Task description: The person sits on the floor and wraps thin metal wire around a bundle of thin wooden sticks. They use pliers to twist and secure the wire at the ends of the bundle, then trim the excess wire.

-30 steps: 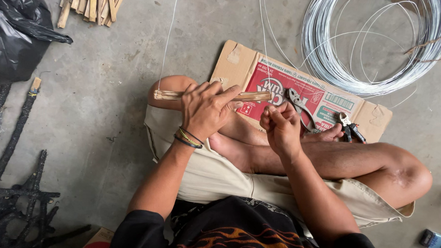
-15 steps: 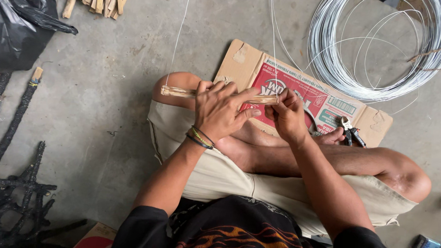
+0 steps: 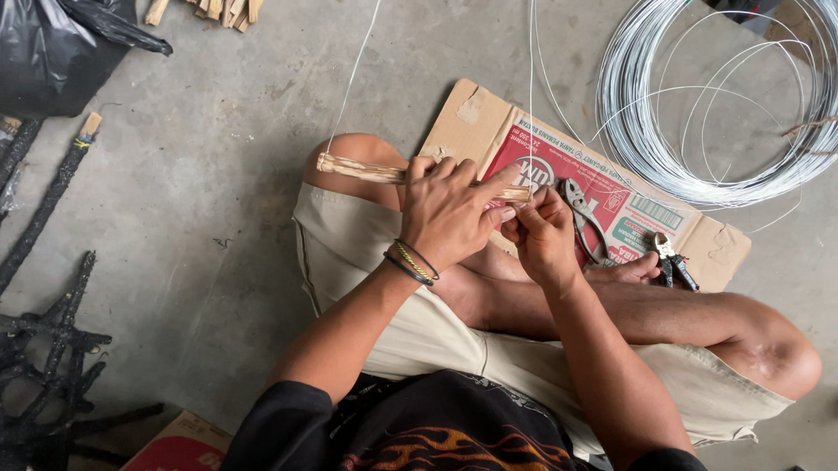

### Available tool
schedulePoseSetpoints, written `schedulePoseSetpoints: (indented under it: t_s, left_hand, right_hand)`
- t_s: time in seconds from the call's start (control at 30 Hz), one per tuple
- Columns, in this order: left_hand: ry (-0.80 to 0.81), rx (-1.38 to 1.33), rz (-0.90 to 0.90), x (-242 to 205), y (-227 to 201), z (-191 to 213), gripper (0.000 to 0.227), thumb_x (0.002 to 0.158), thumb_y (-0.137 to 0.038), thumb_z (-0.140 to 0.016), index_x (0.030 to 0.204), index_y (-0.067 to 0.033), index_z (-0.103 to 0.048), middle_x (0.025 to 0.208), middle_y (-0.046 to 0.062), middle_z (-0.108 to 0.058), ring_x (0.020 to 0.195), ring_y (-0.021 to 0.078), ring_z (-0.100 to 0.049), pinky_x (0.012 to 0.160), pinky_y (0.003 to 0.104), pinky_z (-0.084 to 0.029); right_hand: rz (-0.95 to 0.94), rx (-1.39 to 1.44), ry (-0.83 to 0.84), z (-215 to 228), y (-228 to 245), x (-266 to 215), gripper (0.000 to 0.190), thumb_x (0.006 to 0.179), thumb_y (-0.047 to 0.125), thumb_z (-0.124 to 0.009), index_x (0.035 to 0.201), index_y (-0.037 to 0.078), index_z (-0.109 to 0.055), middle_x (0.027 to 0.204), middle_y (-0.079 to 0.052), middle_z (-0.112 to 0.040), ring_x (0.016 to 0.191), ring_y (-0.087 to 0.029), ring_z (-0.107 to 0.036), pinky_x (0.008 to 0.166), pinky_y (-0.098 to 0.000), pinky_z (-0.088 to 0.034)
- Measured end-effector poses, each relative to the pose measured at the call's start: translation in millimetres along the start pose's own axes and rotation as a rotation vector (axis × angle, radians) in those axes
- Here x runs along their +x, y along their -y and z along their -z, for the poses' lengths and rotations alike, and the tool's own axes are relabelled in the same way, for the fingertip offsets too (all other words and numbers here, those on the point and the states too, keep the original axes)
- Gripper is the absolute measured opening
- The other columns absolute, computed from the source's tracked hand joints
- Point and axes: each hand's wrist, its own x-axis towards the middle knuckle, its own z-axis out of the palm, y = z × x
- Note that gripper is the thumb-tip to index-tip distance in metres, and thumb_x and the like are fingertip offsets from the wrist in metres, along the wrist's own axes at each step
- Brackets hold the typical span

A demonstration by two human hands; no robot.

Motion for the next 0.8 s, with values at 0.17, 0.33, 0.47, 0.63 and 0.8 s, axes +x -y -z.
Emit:
schedulePoseSetpoints:
  t_s: [0.17, 0.33, 0.47, 0.63, 0.8]
  left_hand:
    - [0.131, 0.103, 0.076, 1, -4, -3, 0.025, 0.087, -0.036, -0.072, 0.105, -0.0193, -0.073, 0.089, 0.006, -0.068, 0.092, 0.0245, -0.064, 0.089, 0.046, -0.036]
    - [0.085, 0.146, 0.02, 1, -1, -13, 0.027, 0.087, -0.031, -0.071, 0.111, -0.0168, -0.072, 0.09, 0.005, -0.069, 0.09, 0.0239, -0.067, 0.087, 0.046, -0.039]
    - [0.036, 0.093, 0.009, 4, -2, -14, 0.031, 0.084, -0.031, -0.07, 0.114, -0.0224, -0.074, 0.086, 0.005, -0.07, 0.082, 0.0251, -0.067, 0.081, 0.046, -0.04]
    - [0.105, 0.061, 0.085, 13, -9, -16, 0.03, 0.089, -0.055, -0.067, 0.097, -0.0265, -0.074, 0.079, 0.006, -0.07, 0.076, 0.0264, -0.068, 0.078, 0.047, -0.039]
    - [0.112, 0.082, 0.139, 14, -15, -20, 0.039, 0.089, -0.06, -0.066, 0.098, -0.0224, -0.074, 0.074, 0.006, -0.069, 0.073, 0.0264, -0.068, 0.077, 0.047, -0.038]
  right_hand:
    - [-0.013, -0.042, -0.039, 1, -4, -3, 0.017, 0.105, -0.003, -0.052, 0.092, 0.006, -0.046, 0.082, -0.011, -0.06, 0.065, -0.015, -0.056, 0.056, -0.0284, -0.043]
    - [-0.012, -0.028, -0.057, 2, -5, -3, 0.015, 0.105, -0.003, -0.051, 0.094, 0.005, -0.046, 0.084, -0.011, -0.06, 0.067, -0.015, -0.055, 0.058, -0.0281, -0.043]
    - [0.013, -0.029, -0.035, 1, -2, -3, 0.016, 0.104, -0.004, -0.051, 0.093, 0.006, -0.044, 0.084, -0.011, -0.06, 0.068, -0.016, -0.056, 0.058, -0.0285, -0.044]
    - [0.012, -0.054, -0.042, 0, 1, -9, 0.016, 0.106, -0.001, -0.053, 0.093, 0.005, -0.045, 0.082, -0.011, -0.059, 0.066, -0.015, -0.055, 0.056, -0.0277, -0.042]
    - [0.018, -0.042, -0.065, -1, 2, -11, 0.016, 0.106, 0.001, -0.053, 0.092, 0.005, -0.046, 0.084, -0.01, -0.06, 0.065, -0.013, -0.053, 0.056, -0.0274, -0.042]
